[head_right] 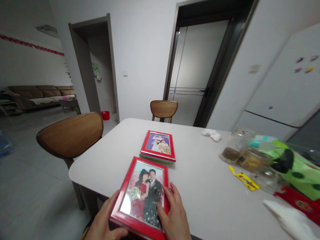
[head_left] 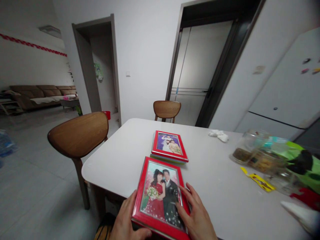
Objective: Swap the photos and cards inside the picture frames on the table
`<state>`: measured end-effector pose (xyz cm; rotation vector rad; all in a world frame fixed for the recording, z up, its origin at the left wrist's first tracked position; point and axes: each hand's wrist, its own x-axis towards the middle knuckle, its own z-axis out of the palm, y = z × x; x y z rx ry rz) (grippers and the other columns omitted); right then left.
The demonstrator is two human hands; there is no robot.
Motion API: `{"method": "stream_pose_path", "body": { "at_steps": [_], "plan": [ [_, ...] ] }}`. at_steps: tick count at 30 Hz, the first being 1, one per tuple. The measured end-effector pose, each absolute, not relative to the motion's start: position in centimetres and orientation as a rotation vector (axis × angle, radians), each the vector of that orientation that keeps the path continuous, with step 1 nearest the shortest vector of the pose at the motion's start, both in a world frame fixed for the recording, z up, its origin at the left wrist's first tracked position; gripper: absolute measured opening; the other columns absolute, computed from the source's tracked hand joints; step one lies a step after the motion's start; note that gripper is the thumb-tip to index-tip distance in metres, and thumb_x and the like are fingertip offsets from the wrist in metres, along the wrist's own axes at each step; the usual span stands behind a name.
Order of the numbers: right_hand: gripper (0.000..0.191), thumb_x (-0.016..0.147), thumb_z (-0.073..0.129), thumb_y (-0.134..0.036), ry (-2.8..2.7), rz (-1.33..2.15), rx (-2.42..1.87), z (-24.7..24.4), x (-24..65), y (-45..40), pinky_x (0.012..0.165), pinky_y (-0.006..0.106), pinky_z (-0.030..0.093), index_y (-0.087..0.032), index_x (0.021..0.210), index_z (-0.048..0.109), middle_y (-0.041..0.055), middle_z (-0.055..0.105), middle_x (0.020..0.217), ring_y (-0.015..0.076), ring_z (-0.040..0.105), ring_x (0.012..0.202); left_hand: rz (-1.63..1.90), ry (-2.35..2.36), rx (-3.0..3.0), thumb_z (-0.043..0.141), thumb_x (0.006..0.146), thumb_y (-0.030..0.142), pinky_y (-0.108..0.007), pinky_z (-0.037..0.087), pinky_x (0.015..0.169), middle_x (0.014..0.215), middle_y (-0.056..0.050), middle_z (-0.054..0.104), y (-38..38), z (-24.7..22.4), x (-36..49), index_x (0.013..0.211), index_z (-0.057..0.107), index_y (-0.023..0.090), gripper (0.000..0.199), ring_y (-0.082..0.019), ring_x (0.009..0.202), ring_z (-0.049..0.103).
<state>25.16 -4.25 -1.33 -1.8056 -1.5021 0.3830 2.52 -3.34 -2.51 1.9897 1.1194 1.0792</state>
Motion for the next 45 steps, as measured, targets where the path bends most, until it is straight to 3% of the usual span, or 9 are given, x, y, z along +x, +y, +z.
{"method": "stream_pose_path", "body": {
  "at_steps": [7,11,15,20,28,35,38,42,45],
  "plan": [
    [0.045,0.069,0.044,-0.035,-1.480,0.371,-1.818,-1.0,27.1,-5.2,0.096,0.040,0.031,-0.018,0.110,0.052,0.0098,0.037,0.129,0.0226,0.036,0.117,0.973,1.154,2.494,0.058,0.067,0.052,-0.036,0.041,0.080,0.113,-0.008,0.052,-3.3,-2.5,3.3,0.130,0.020,0.025,0.079,-0.025,0.096,0.051],
    [0.047,0.065,0.047,-0.043,-1.376,0.391,-1.865,-0.8,31.5,-7.2,0.094,0.039,0.033,-0.020,0.106,0.056,0.0087,0.044,0.125,0.0235,0.041,0.113,0.877,0.974,2.663,0.051,0.077,0.040,-0.035,0.041,0.079,0.111,-0.008,0.055,-3.5,-4.3,6.4,0.131,0.014,0.022,0.068,-0.023,0.089,0.053],
    [0.053,0.061,0.048,-0.051,-1.266,0.408,-1.938,-1.2,37.3,-8.8,0.093,0.035,0.036,-0.018,0.103,0.058,0.0092,0.049,0.120,0.0240,0.045,0.109,0.767,0.936,2.658,0.046,0.080,0.029,-0.041,0.033,0.089,0.112,-0.007,0.055,-3.8,-4.4,11.8,0.126,0.029,0.021,0.049,-0.023,0.089,0.053],
    [0.060,0.061,0.045,-0.053,-1.201,0.401,-2.024,-0.7,42.7,-7.4,0.082,0.029,0.044,-0.014,0.105,0.055,0.0099,0.058,0.109,0.0231,0.053,0.100,0.494,0.989,2.549,0.065,0.059,0.045,-0.050,0.021,0.097,0.109,-0.013,0.055,-3.7,-0.4,18.6,0.117,0.043,0.008,0.072,-0.029,0.092,0.049],
    [0.055,0.064,0.038,-0.052,-1.304,0.160,-2.206,0.1,45.4,-5.6,0.085,0.034,0.040,-0.014,0.098,0.059,0.0103,0.058,0.108,0.0249,0.053,0.100,0.227,1.037,2.641,0.060,0.068,0.035,-0.047,0.016,0.099,0.104,-0.014,0.056,-2.6,3.3,23.0,0.110,0.050,0.007,0.052,-0.028,0.096,0.047],
    [0.046,0.065,0.041,-0.043,-1.354,0.076,-2.300,1.0,47.0,-3.5,0.076,0.033,0.044,-0.015,0.094,0.061,0.0105,0.064,0.095,0.0260,0.057,0.090,0.489,0.971,2.567,0.053,0.073,0.041,-0.048,0.020,0.097,0.108,-0.011,0.055,-0.7,1.9,23.2,0.114,0.045,0.013,0.051,-0.026,0.100,0.047],
    [0.044,0.067,0.041,-0.039,-1.442,-0.063,-2.160,2.2,44.3,-1.4,0.082,0.034,0.040,-0.012,0.096,0.060,0.0131,0.061,0.101,0.0254,0.055,0.094,0.703,1.170,2.480,0.057,0.070,0.030,-0.047,0.014,0.099,0.128,-0.013,0.038,3.2,1.8,20.8,0.122,0.036,0.013,0.058,-0.028,0.118,0.030],
    [0.047,0.071,0.040,-0.040,-1.429,0.199,-1.928,3.0,39.0,3.4,0.079,0.032,0.042,-0.012,0.106,0.054,0.0112,0.062,0.097,0.0209,0.057,0.088,1.043,1.547,2.121,0.055,0.068,0.013,-0.041,0.011,0.101,0.138,-0.013,0.015,9.8,1.5,17.0,0.128,0.023,0.013,0.068,-0.025,0.126,0.011],
    [0.049,0.073,0.039,-0.041,-1.302,0.348,-1.825,2.6,36.1,8.0,0.081,0.030,0.041,-0.011,0.109,0.052,0.0109,0.061,0.101,0.0188,0.056,0.092,1.037,1.555,1.914,0.057,0.066,0.011,-0.032,0.026,0.096,0.133,-0.015,0.030,12.8,0.8,15.2,0.128,0.021,0.009,0.071,-0.023,0.121,0.028]
  ]
}}
